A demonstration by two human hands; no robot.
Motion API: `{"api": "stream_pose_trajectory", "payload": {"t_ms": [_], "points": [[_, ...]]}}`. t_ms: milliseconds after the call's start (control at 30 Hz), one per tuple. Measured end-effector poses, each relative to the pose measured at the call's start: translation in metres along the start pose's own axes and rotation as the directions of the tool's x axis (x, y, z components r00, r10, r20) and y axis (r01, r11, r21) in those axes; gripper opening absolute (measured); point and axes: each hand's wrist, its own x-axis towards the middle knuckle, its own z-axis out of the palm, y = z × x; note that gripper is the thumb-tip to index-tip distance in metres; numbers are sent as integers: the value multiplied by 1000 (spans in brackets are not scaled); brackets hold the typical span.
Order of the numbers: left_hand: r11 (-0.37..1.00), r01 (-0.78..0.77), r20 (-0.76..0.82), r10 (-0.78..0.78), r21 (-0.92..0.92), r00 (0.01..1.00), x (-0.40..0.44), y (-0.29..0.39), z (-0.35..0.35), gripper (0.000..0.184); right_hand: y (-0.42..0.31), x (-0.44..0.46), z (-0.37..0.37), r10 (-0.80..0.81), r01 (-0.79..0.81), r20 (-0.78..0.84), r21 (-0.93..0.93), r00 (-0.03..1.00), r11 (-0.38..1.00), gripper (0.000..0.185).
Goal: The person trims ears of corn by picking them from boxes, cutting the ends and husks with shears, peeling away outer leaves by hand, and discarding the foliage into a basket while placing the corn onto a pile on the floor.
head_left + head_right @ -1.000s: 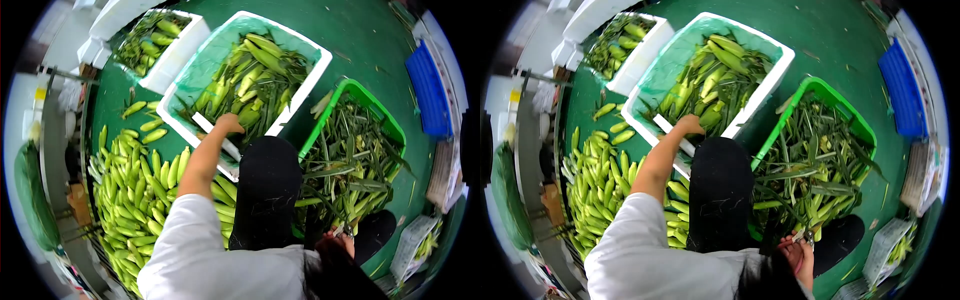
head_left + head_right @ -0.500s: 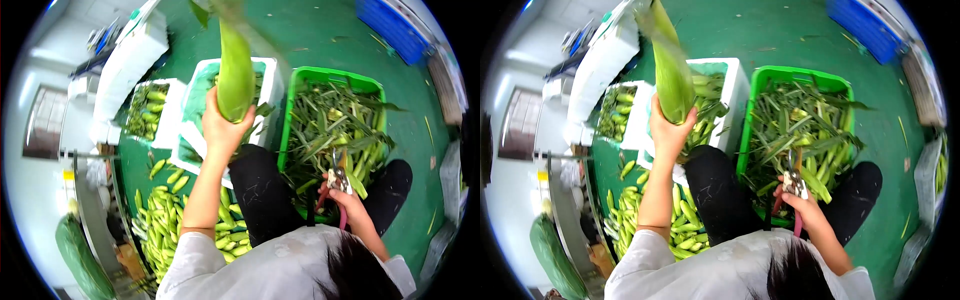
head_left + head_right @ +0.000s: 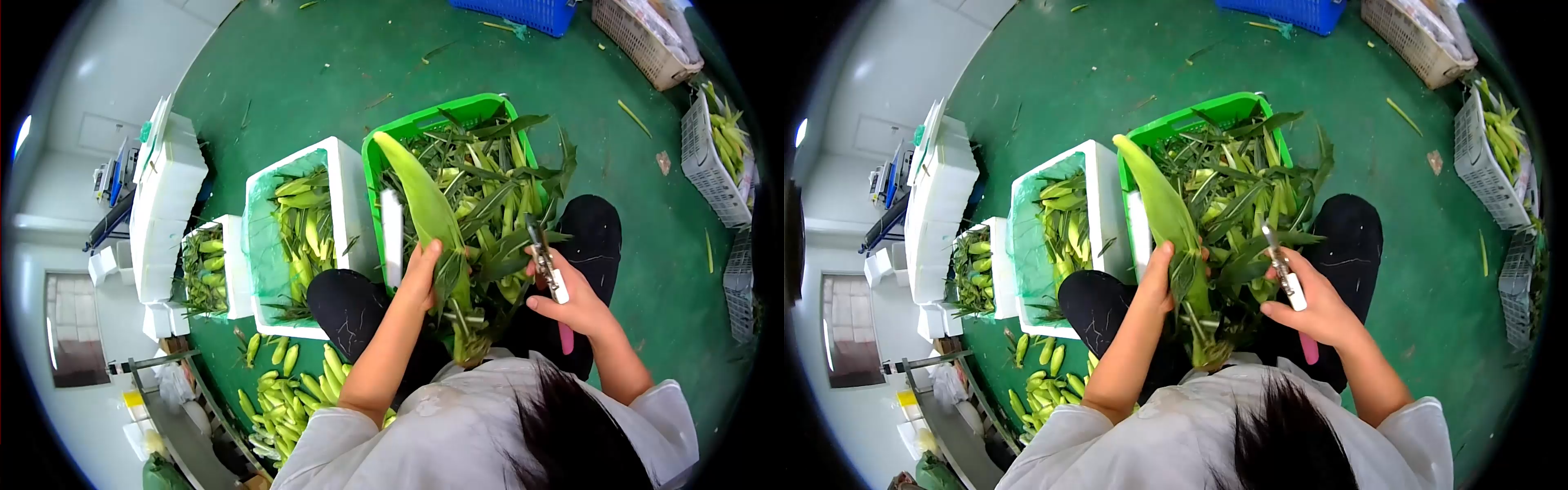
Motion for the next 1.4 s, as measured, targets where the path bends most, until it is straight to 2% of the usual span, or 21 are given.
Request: {"api": "stream_pose_trajectory", "payload": {"t_ms": [33, 100, 200, 267, 367, 433, 533, 633, 667, 800, 833, 867, 967, 1000, 1067, 1100, 1167, 1233, 1300, 1333, 1400], "points": [[1000, 28, -39, -28, -15, 999, -12, 9, 6, 67, 2, 5, 2, -27, 26, -6, -79, 1000, 997, 75], [947, -28, -197, 95, 319, 976, -29, 27, 28, 65, 4, 20, 6, -80, 75, -11, -238, 997, 968, 78], [389, 22, -176, 365, 921, 914, -61, 54, 62, 67, -18, 43, 8, -130, 144, 61, -477, 990, 867, 86], [27, 140, -134, 517, 990, 845, -76, 53, 72, 70, -25, 54, 11, -120, 166, 123, -499, 985, 851, 85], [-133, 179, -64, 601, 975, 797, -88, 42, 70, 74, -22, 68, 8, -189, 296, 261, -471, 947, 831, 85], [-62, 121, -79, 461, 991, 884, -99, 49, 69, 75, -14, 77, 4, -365, 471, 299, -524, 882, 710, 82], [148, 60, -87, 189, 987, 978, -108, 63, 59, 72, 2, 80, 6, -387, 536, 387, -443, 837, 718, 75], [294, 110, -109, -20, 949, 994, -107, 65, 42, 73, 25, 73, 15, -246, 410, 395, -413, 885, 813, 68], [371, 104, -94, -45, 923, 995, -107, 59, 32, 74, 31, 71, 17, -316, 450, 354, -411, 880, 793, 55], [719, 171, 8, -238, 673, 971, -100, 48, 6, 80, 44, 53, 19, -123, 218, 369, -227, 921, 949, 37], [797, 215, 56, -296, 564, 954, -96, 46, 4, 82, 44, 43, 19, 180, -247, 430, 104, 885, 964, 31], [882, 285, 82, -338, 375, 938, -93, 37, -2, 80, 40, 36, 23, 177, -298, 427, 235, 887, 925, 29], [929, 229, -41, -227, 291, 973, -77, 38, 22, 76, 24, 38, 43, 262, -408, 321, 589, 910, 697, 25], [844, 93, -85, -56, 528, 995, -70, 40, 27, 76, 27, 42, 42, 257, -298, 152, 530, 954, 794, 27], [439, -53, -77, 271, 897, 959, -61, 50, 42, 79, 33, 48, 43, 118, -35, -162, 444, 980, 895, 36], [216, -49, -37, 377, 975, 926, -58, 53, 49, 79, 23, 51, 43, 88, 9, -174, 493, 981, 870, 39], [215, -45, -47, 404, 976, 913, -53, 54, 70, 77, -3, 59, 49, 41, 91, -207, 588, 978, 803, 46], [248, -70, -42, 420, 966, 907, -47, 46, 75, 70, -1, 73, 47, -78, 166, -226, 404, 971, 899, 45], [554, -222, 45, 315, 803, 948, -36, 48, 54, 68, 0, 81, 35, -204, 294, -303, 290, 931, 911, 42], [621, -216, 46, 279, 753, 959, -36, 58, 51, 66, -3, 79, 27, -146, 273, -332, 377, 932, 885, 37], [697, -184, 29, 229, 693, 973, -35, 78, 40, 67, -4, 84, 5, -117, 175, -354, 136, 928, 975, 34]]}}
